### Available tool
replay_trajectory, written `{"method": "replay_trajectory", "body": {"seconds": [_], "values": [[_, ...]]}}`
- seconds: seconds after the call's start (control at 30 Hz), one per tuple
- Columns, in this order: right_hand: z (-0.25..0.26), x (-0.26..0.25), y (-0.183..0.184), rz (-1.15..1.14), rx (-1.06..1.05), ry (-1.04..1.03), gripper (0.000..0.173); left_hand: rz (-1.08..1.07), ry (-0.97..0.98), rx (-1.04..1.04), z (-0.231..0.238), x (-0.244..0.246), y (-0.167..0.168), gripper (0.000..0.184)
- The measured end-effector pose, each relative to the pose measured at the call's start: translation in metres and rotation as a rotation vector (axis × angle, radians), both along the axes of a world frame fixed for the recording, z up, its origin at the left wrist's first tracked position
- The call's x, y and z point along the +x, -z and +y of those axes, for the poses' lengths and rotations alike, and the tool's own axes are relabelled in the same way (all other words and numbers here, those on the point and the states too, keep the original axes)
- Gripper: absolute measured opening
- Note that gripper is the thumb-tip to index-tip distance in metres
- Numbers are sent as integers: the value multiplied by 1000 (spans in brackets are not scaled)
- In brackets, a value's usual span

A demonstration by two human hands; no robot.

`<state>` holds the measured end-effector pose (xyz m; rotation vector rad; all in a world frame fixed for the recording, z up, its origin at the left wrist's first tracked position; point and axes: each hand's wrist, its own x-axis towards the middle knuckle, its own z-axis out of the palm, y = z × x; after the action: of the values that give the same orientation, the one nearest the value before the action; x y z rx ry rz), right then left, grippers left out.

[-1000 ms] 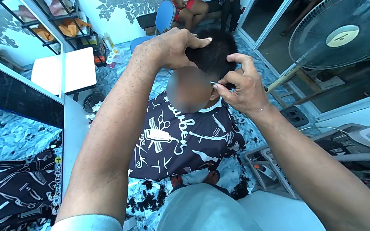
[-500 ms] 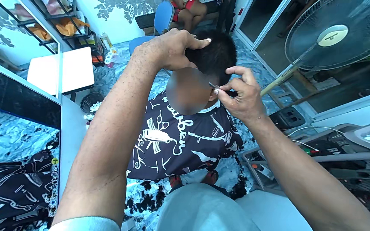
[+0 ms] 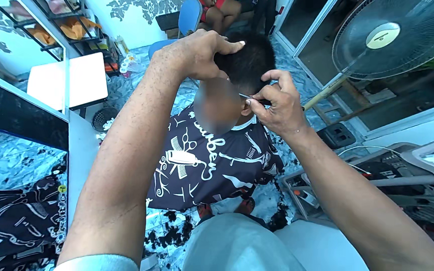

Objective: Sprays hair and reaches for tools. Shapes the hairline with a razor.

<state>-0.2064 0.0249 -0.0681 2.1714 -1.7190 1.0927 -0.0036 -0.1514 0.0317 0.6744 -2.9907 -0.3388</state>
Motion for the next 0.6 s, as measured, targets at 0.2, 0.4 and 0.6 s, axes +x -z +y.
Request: {"method": "replay_trajectory", "body": {"seconds": [0.2,0.4,0.6], "values": [[-1,0,-1,5,9,3,23,13,3,3,0,1,0,80],[-1,1,-2,15,10,-1,23,0,-10,5,0,0,0,80],[0,-3,0,4,14,-16,23,-1,-2,-4,-1,-1,1,79]]}}
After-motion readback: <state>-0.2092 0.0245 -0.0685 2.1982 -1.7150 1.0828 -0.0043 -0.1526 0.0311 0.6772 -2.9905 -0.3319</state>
